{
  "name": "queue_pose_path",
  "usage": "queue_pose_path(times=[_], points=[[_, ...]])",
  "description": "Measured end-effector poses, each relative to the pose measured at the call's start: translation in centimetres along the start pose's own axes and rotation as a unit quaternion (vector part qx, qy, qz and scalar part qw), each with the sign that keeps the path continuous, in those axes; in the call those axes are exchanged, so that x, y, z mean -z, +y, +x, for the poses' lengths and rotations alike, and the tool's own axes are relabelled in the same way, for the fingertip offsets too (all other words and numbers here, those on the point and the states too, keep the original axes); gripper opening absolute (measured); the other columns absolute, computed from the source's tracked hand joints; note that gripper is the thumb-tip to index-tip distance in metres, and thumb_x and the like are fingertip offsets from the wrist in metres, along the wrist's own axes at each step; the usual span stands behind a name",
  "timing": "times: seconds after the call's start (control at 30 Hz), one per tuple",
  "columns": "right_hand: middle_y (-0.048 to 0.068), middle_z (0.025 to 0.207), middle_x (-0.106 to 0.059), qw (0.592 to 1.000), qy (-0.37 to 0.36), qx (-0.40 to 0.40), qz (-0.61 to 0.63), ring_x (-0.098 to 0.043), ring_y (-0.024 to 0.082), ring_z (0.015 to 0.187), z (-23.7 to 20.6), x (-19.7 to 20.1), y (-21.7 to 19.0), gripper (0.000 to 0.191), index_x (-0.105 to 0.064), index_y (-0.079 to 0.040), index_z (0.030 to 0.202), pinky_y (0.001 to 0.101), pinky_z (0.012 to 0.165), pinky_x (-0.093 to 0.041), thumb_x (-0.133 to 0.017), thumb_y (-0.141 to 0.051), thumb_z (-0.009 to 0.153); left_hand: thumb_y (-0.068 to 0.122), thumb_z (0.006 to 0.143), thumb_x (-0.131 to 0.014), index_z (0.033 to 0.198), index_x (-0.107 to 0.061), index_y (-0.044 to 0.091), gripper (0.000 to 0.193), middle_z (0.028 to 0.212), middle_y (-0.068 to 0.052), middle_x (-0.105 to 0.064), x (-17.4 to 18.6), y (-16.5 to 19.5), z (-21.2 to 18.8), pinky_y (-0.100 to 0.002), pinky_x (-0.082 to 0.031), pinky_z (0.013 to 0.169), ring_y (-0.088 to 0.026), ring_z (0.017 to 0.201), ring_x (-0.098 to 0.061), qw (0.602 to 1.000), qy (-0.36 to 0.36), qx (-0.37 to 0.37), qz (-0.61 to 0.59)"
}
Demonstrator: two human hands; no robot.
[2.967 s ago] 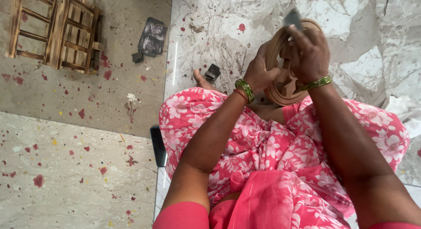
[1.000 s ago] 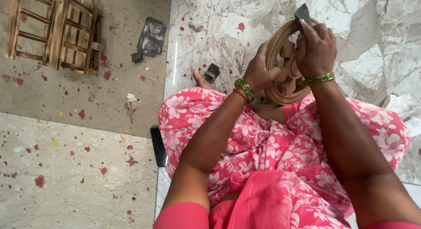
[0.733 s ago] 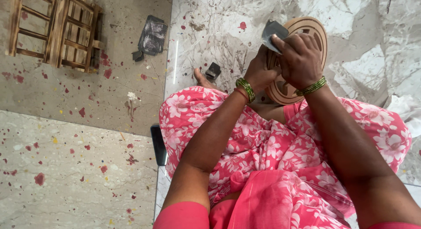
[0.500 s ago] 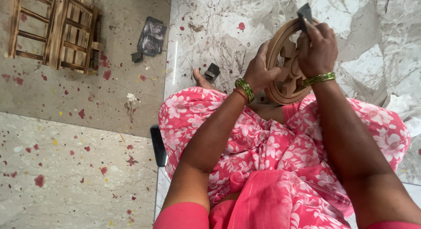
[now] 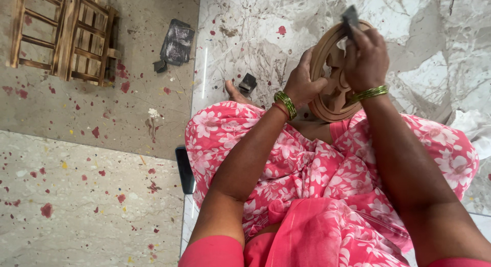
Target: The person sits on the floor holding a round wooden cutout with decorative openings on their lap and rubs a sanding block by hand over its surface and around the cut edges, turning the piece to reach different areas. A stack of similar wooden cutouts sits nearby on the floor.
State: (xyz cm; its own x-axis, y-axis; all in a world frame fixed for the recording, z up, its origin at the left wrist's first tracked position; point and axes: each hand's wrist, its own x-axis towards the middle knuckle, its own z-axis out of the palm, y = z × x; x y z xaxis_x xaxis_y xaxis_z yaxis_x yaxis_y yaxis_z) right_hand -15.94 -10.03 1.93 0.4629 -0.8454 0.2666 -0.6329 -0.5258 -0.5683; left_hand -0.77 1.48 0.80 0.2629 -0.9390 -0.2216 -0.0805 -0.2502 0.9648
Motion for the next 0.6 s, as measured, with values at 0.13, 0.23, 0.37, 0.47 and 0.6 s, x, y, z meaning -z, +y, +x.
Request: queue_pose_path(times=[0.13, 0.23, 0.37, 0.47, 0.6], points=[[0.013, 0.115, -0.066, 0.999, 0.017, 0.040, -0.022, -0.061, 0.028, 0.108, -0.1, 0.1, 1.3, 0.025, -0.070, -0.005, 0.131, 0.0439, 0.092, -0.051, -0.060, -0.012, 0.109, 0.013, 0.078, -0.068, 0.156, -0.031, 0.009, 0.087, 0.118, -0.011, -0.071, -0.1, -0.1, 0.1, -0.034, -0.058, 0.090, -0.021, 0.098, -0.072, 0.998, -0.011, -0.036, -0.049], [0.011, 0.113, -0.065, 0.988, 0.012, 0.151, -0.039, -0.060, 0.027, 0.105, -0.6, 0.0, -0.1, 0.032, -0.071, -0.009, 0.139, 0.0424, 0.093, -0.052, -0.060, -0.012, 0.109, 0.015, 0.078, -0.070, 0.152, -0.038, 0.011, 0.080, 0.110, -0.011, -0.073, -0.1, -0.3, 0.2, -0.034, -0.059, 0.089, -0.021, 0.097, -0.074, 1.000, 0.006, -0.027, 0.006], [0.009, 0.108, -0.064, 0.972, -0.014, 0.227, -0.050, -0.060, 0.027, 0.103, -1.3, 0.3, -1.9, 0.029, -0.072, -0.010, 0.137, 0.0429, 0.094, -0.052, -0.061, -0.014, 0.110, 0.017, 0.079, -0.076, 0.143, -0.042, 0.009, 0.072, 0.116, -0.011, -0.070, -0.3, -0.2, 0.5, -0.035, -0.058, 0.091, -0.022, 0.103, -0.073, 0.998, 0.029, -0.059, 0.018], [0.009, 0.113, -0.066, 0.984, 0.018, 0.174, -0.042, -0.060, 0.027, 0.106, -1.3, 0.4, -1.6, 0.026, -0.072, -0.011, 0.134, 0.0429, 0.094, -0.051, -0.061, -0.014, 0.111, 0.018, 0.077, -0.071, 0.146, -0.041, 0.010, 0.075, 0.109, -0.012, -0.072, -0.2, 0.1, 0.1, -0.035, -0.059, 0.087, -0.023, 0.096, -0.073, 0.999, 0.021, -0.024, 0.015], [0.011, 0.112, -0.065, 1.000, 0.006, 0.017, -0.011, -0.060, 0.027, 0.104, -0.1, 0.3, 0.0, 0.023, -0.070, -0.006, 0.128, 0.0428, 0.087, -0.050, -0.061, -0.014, 0.109, 0.015, 0.076, -0.069, 0.152, -0.030, 0.007, 0.086, 0.118, -0.012, -0.070, 0.3, 0.6, -0.2, -0.035, -0.056, 0.092, -0.023, 0.100, -0.072, 0.999, -0.004, -0.038, -0.031]])
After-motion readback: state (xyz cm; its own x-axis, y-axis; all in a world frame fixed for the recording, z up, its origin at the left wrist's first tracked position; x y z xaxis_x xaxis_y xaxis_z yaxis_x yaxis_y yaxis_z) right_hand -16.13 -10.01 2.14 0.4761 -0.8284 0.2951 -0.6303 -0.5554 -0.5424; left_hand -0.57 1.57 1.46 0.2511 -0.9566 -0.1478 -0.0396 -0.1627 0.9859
